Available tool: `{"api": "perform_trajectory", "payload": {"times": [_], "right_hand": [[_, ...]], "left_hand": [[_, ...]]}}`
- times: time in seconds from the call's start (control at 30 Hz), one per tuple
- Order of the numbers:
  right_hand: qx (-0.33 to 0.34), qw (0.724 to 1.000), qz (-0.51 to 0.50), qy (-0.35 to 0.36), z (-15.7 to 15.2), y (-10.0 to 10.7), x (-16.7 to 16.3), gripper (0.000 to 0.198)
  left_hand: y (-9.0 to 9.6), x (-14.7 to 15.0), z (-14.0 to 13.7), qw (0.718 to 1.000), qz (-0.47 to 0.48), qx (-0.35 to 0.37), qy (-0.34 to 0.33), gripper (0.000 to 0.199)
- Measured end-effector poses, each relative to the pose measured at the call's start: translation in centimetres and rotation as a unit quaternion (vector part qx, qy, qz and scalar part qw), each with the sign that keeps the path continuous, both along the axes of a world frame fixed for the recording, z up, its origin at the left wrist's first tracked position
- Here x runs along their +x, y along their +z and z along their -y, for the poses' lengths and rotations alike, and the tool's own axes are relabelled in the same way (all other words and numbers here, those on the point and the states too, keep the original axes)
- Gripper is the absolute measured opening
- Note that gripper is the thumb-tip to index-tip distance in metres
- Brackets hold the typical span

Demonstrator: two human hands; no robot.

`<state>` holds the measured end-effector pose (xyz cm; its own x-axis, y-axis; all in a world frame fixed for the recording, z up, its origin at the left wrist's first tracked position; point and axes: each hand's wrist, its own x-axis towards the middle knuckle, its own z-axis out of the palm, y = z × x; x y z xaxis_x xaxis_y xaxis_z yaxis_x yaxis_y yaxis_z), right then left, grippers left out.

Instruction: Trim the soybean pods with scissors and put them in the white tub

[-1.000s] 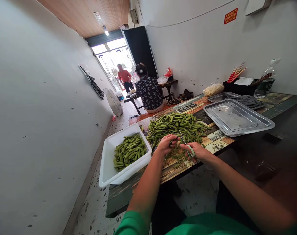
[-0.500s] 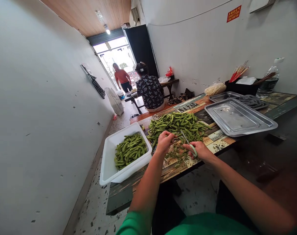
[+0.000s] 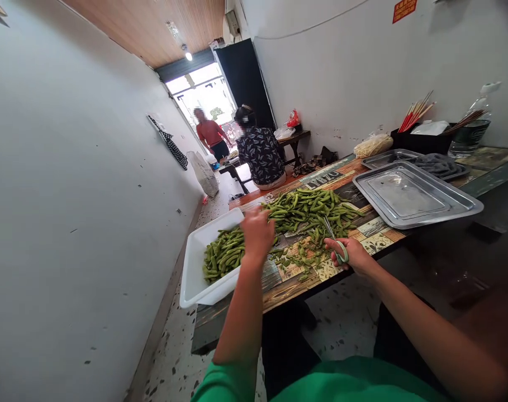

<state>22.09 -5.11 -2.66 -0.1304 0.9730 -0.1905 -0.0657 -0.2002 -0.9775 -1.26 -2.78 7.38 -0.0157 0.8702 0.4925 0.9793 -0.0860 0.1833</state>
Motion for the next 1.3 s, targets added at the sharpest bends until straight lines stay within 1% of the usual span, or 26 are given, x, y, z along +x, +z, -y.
{"api": "perform_trajectory", "payload": {"times": [0.03,0.07,0.1,0.17,0.23,0.33,0.4,0.43,0.5,0.53,0.57,0.6,0.67,0.7,0.73,0.77,0.8,0.9,1.1,1.2,1.3], "right_hand": [[0.002,1.0,-0.002,-0.002,-0.1,-0.2,0.0,0.043],[0.004,1.0,-0.002,-0.003,-0.2,-0.4,0.0,0.043],[0.007,1.0,0.0,-0.003,-0.3,-0.6,0.0,0.042],[0.011,1.0,0.007,-0.003,-0.4,-0.8,-0.1,0.042],[0.016,1.0,0.02,0.0,-0.5,-0.9,-0.3,0.043],[0.024,0.999,0.042,0.009,-0.5,-0.7,-0.6,0.044],[0.025,0.998,0.053,0.013,-0.5,-0.7,-0.6,0.044],[0.023,0.998,0.055,0.015,-0.5,-0.6,-0.6,0.044],[0.011,0.998,0.054,0.019,-0.6,-0.5,-0.5,0.045],[0.004,0.998,0.055,0.026,-0.7,-0.4,-0.4,0.045],[-0.002,0.998,0.058,0.036,-0.7,-0.2,-0.4,0.045],[-0.006,0.997,0.065,0.048,-0.7,0.0,-0.4,0.045],[-0.01,0.994,0.084,0.068,-0.7,0.4,-0.4,0.045],[-0.011,0.993,0.092,0.075,-0.7,0.6,-0.4,0.046],[-0.011,0.992,0.1,0.08,-0.7,0.8,-0.5,0.047],[-0.011,0.991,0.108,0.081,-0.8,0.8,-0.6,0.047],[-0.011,0.99,0.115,0.085,-0.8,0.9,-0.6,0.048],[-0.012,0.987,0.131,0.096,-1.1,0.8,-0.6,0.049],[-0.009,0.981,0.142,0.13,-1.4,1.5,-0.6,0.051],[-0.006,0.982,0.138,0.132,-1.4,1.8,-0.9,0.051],[-0.003,0.984,0.126,0.124,-1.2,1.8,-1.3,0.05]], "left_hand": [[-1.1,1.7,-0.9,0.995,-0.004,-0.051,-0.084,0.03],[-2.3,3.4,-1.8,0.985,-0.009,-0.104,-0.134,0.029],[-3.5,4.7,-2.8,0.978,-0.014,-0.139,-0.153,0.029],[-5.7,6.7,-4.7,0.971,-0.019,-0.183,-0.153,0.03],[-7.3,7.6,-6.3,0.969,-0.023,-0.203,-0.139,0.03],[-8.5,7.9,-7.8,0.967,-0.034,-0.214,-0.132,0.027],[-8.6,7.7,-8.1,0.97,-0.019,-0.204,-0.134,0.024],[-8.6,7.5,-8.1,0.972,0.005,-0.193,-0.135,0.024],[-8.5,7.0,-7.7,0.971,0.088,-0.175,-0.135,0.023],[-8.4,6.7,-7.3,0.963,0.147,-0.18,-0.136,0.021],[-8.4,6.4,-6.9,0.946,0.214,-0.197,-0.142,0.02],[-8.3,6.1,-6.4,0.919,0.285,-0.226,-0.154,0.018],[-8.2,5.6,-5.4,0.842,0.411,-0.294,-0.185,0.017],[-8.1,5.3,-4.9,0.805,0.458,-0.319,-0.201,0.017],[-8.0,5.1,-4.5,0.776,0.491,-0.332,-0.214,0.017],[-7.9,5.0,-4.1,0.758,0.511,-0.338,-0.224,0.016],[-7.8,4.8,-3.9,0.748,0.523,-0.338,-0.231,0.016],[-7.8,4.5,-3.8,0.735,0.54,-0.33,-0.244,0.021],[-8.3,3.9,-4.2,0.742,0.541,-0.299,-0.259,0.034],[-8.3,3.8,-4.2,0.738,0.533,-0.301,-0.284,0.035],[-8.2,3.7,-4.0,0.729,0.535,-0.309,-0.294,0.036]]}}
